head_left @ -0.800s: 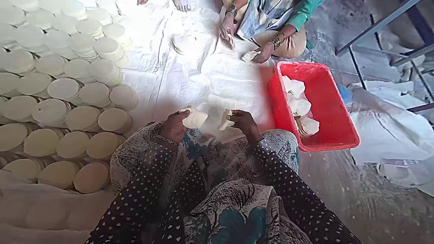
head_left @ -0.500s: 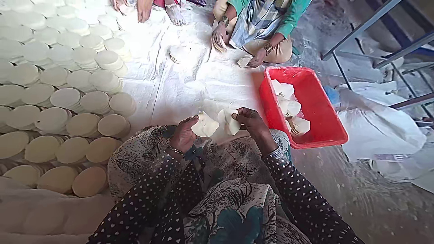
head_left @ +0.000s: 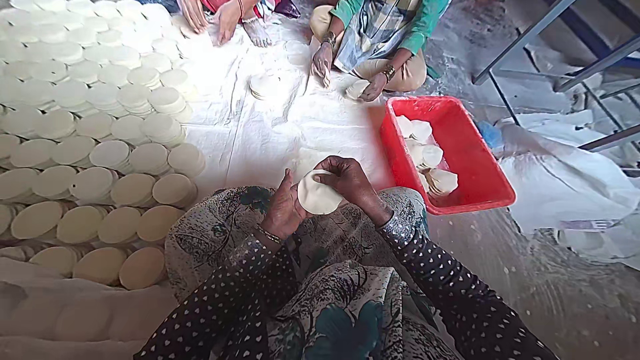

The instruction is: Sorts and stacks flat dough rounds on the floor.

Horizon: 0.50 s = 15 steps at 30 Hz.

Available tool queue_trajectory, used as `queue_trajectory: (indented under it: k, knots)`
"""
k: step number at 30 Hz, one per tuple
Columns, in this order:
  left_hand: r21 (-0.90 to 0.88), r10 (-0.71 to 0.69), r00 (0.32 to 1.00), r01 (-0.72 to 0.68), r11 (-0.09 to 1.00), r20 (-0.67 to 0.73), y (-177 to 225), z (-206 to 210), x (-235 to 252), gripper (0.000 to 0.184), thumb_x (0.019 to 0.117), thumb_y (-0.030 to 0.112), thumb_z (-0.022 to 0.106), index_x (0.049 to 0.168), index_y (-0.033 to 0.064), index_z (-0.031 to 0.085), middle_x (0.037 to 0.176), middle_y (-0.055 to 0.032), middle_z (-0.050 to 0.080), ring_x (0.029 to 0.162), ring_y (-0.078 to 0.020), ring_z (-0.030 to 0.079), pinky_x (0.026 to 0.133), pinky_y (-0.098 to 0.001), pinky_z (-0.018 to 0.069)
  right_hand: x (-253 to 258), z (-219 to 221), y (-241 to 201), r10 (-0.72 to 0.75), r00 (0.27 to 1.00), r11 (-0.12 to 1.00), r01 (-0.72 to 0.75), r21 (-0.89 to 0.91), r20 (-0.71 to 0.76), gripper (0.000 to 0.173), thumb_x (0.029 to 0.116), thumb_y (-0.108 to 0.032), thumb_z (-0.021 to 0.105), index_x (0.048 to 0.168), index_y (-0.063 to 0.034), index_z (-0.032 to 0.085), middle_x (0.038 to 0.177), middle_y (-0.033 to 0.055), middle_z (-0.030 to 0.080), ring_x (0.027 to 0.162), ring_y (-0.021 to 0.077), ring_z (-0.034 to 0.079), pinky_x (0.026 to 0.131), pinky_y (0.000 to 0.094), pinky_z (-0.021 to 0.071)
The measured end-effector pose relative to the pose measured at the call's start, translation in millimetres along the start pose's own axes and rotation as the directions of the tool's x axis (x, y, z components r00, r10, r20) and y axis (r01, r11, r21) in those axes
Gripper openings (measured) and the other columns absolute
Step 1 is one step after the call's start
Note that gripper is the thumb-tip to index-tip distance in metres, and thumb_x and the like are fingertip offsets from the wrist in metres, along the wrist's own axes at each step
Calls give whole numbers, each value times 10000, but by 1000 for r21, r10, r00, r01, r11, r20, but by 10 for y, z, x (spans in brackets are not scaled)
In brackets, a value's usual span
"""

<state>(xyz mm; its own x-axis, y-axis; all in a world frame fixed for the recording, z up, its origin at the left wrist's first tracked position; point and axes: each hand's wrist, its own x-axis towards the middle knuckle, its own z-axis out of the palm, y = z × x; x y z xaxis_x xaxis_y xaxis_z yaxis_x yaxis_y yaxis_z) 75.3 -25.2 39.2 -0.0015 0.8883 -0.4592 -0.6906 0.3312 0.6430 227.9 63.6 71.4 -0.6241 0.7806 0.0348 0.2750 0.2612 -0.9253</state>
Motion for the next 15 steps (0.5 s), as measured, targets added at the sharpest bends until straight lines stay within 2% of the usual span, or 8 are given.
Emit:
queue_trajectory:
  k: [2,4,5,7,9,11,13,15]
  knots:
    - [30,8,1000,-7,1000,-26,-34,-2,-11,543,1099,489,325,1367,77,554,1174,-150,697,971,-262,723,782,-405,624,-22,3,48,-9,1000,998,8,-56,-22,126,911,-26,744,1033,-24,709,841,91,701,677,142,642,627,301,544]
    - [79,70,995,-64,995,-66,-75,7,-8,255,1077,192,507,1233,31,628,1060,-144,721,878,-246,735,733,-393,633,-42,-16,76,-21,998,988,11,-156,-62,129,929,-78,744,1047,-42,707,868,87,710,646,159,642,594,328,544]
    - [117,100,993,-92,989,-61,-90,-1,-2,201,1054,91,530,1207,20,639,1029,-140,722,848,-235,734,715,-387,634,-52,-34,107,-23,995,976,1,-217,-99,151,955,-133,731,1080,-51,703,922,92,724,652,178,653,595,360,550]
    - [195,134,990,-125,973,-35,-91,-13,6,221,1059,63,507,1236,27,634,1019,-127,722,829,-209,730,690,-359,629,-71,-105,195,61,991,976,-83,-200,-118,318,1036,-255,633,1257,-28,646,1162,153,696,868,262,702,748,458,577]
    - [240,139,990,-135,961,2,-62,-6,19,271,1087,110,461,1302,49,614,1054,-118,718,849,-198,728,695,-349,627,-79,-159,307,265,964,958,-263,118,-5,460,1102,-392,438,1344,-39,604,1245,115,692,1050,211,686,894,411,557]
    - [262,126,992,-129,956,30,-53,-8,31,299,1100,144,434,1330,68,610,1093,-116,722,891,-206,731,727,-367,630,-93,-95,511,348,913,759,-407,508,213,581,1091,-518,318,1257,-66,644,1054,46,741,911,109,711,793,291,591]
    - [305,136,990,-141,942,39,-72,1,61,301,1104,142,421,1316,55,616,1081,-114,726,895,-212,735,728,-380,636,-145,24,674,299,902,543,-428,722,310,407,1077,-413,453,1140,-82,682,955,35,755,843,103,732,757,273,614]
    - [398,205,979,-193,897,11,-123,21,98,268,1093,110,438,1264,26,627,1020,-98,736,848,-190,738,695,-356,637,-161,107,759,341,913,507,-378,775,223,133,998,-161,646,1041,-49,705,885,51,742,769,114,716,716,287,612]
